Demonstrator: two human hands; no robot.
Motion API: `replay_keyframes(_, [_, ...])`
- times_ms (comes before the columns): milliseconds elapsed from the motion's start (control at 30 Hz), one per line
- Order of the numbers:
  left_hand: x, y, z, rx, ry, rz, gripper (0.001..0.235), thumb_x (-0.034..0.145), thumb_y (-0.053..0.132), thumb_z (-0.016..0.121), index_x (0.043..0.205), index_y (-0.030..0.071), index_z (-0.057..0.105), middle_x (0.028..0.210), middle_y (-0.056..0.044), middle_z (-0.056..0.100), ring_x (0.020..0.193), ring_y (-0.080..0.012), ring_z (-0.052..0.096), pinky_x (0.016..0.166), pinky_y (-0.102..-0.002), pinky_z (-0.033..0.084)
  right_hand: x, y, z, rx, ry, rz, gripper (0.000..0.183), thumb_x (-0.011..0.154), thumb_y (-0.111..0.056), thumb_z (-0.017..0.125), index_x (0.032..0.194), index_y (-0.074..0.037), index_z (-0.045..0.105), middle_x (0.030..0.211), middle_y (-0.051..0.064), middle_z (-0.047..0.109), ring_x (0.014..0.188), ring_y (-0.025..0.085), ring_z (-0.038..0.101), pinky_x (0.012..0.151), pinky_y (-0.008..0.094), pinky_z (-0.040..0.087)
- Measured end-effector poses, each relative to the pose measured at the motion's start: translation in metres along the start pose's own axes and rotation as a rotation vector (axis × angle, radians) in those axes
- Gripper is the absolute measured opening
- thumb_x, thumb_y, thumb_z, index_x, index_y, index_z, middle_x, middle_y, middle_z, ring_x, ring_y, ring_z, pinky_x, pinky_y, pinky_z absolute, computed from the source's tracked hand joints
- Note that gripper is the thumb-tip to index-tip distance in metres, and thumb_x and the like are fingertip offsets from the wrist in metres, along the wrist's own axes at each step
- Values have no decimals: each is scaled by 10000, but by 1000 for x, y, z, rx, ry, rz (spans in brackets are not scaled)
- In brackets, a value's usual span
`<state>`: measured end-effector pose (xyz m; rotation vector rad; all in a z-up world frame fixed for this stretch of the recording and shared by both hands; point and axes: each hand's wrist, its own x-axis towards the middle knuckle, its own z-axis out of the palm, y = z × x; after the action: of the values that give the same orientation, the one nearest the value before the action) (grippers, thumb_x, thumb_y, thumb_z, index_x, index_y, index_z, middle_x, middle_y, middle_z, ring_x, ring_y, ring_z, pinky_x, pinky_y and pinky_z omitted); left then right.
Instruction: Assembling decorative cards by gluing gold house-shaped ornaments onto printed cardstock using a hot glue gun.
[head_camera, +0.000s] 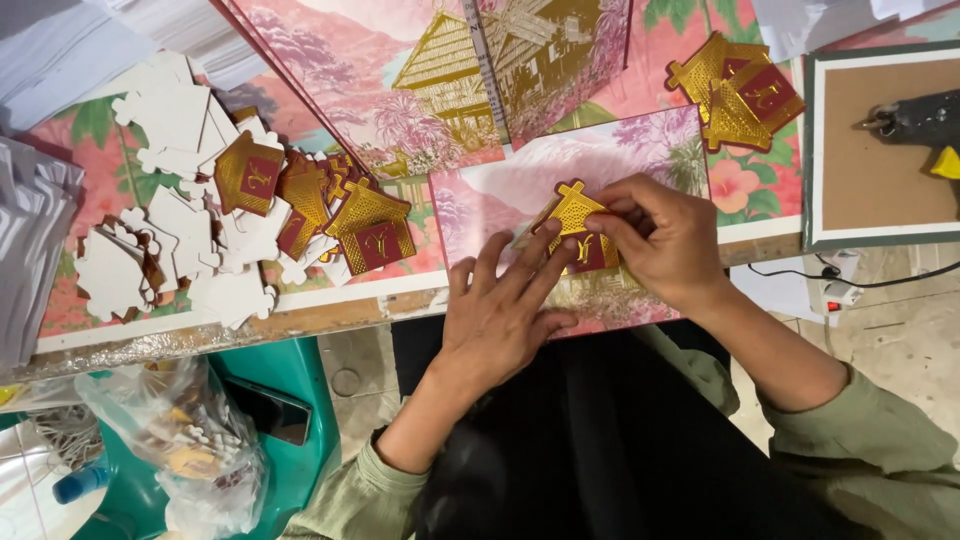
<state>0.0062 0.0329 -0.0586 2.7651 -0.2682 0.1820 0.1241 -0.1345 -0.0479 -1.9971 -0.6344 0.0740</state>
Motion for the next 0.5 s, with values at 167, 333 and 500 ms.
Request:
replay_keyframes(167, [0,1,0,49,33,0,704,838,629,371,1450,288,301,1496,33,337,1272,-329,368,938,-432,295,4,-3,0,-121,21,-95,137,803,-21,751,921,-46,685,709,116,626,557,219,589,438,310,434])
replay_keyframes(333, [-2,-1,-1,90,17,17,742,821,650,368,1460,285,270,1497,34,335,1280,-305,362,928,-426,300,6,5,1,-214,-37,-111,116,803,-80,748,888,-81,668,695,91,592,617,274,610,529,341,464])
replay_keyframes(500, [-10,12,-13,214,13,56,987,669,843,444,1461,279,274,1507,-5,313,1305,-305,381,917,-439,361,43,-10,-23,-245,-63,-115,200,819,-156,757,937,-38,647,823,140,579,708,278,559,607,375,469])
